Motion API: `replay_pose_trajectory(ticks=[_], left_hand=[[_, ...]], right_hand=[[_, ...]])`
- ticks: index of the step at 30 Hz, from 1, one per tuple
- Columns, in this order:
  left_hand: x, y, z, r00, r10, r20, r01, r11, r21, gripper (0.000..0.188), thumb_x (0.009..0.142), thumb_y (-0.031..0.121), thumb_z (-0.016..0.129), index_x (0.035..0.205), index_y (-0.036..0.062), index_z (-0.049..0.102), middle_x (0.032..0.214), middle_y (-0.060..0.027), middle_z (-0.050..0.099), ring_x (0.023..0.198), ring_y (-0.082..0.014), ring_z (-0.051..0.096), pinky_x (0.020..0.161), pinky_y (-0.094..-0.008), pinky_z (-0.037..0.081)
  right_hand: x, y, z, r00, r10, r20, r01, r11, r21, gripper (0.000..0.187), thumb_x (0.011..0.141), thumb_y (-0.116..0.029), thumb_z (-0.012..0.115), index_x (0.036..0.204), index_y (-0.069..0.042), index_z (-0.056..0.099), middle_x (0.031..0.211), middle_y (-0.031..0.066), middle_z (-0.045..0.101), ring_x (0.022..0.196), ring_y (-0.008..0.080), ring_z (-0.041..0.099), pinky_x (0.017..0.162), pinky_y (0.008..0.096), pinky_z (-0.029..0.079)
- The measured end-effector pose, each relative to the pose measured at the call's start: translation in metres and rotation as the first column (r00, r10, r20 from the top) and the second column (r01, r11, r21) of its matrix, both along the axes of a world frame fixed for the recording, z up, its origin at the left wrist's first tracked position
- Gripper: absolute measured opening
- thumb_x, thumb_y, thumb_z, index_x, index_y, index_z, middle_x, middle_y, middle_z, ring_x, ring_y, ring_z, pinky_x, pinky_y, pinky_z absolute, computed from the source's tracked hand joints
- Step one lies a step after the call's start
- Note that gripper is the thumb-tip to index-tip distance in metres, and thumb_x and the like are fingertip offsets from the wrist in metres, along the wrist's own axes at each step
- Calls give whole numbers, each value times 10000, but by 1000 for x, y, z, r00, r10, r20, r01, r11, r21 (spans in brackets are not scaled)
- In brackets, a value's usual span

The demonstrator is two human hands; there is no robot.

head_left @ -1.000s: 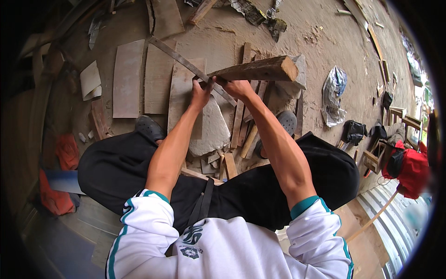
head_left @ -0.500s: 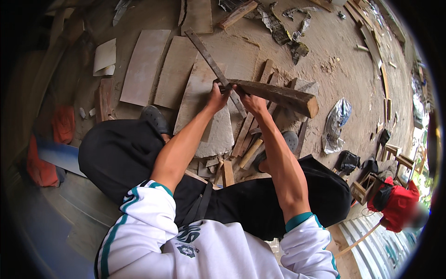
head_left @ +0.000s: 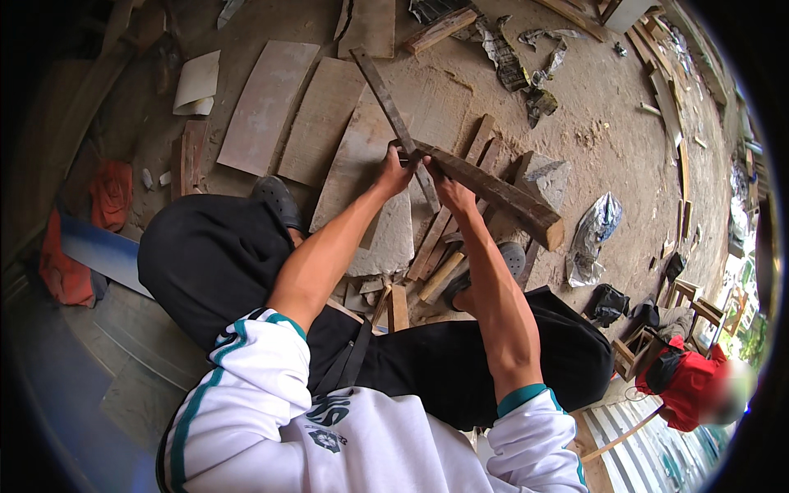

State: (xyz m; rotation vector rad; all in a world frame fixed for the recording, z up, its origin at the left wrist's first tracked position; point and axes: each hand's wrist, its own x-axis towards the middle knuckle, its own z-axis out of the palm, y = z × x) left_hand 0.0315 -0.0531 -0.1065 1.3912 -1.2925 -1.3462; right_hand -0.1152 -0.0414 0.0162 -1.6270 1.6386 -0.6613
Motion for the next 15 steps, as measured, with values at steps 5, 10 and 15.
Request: replay_pose_trajectory(ticks=[5,10,15], left_hand=[[-2,1,-4,1000,-12,-23,11,998,-60,572,853,349,685,1142,-38,378,1016,-146,603,929,-202,606,808,-343,504],[-1,2,-12,995,40,-97,-57,983,-176,433,880,269,681,1078,-32,440,965,-121,616,859,-173,599,755,-331,500],[-4,-1,-24,995,66,-73,-71,995,-65,454,864,307,711,1066,-24,475,882,-88,612,787,-152,577,690,-327,496]], right_hand=[[1,-3,4,1000,9,-26,-6,995,97,571,924,-587,477,1097,-75,664,984,169,677,941,333,630,822,410,463],[5,-2,8,999,-7,42,5,998,65,573,922,-589,478,1104,-78,664,998,168,679,956,336,629,828,403,463],[0,-11,0,993,96,-75,-88,991,104,562,925,-580,480,1140,-90,654,1054,171,673,993,347,624,847,398,462]])
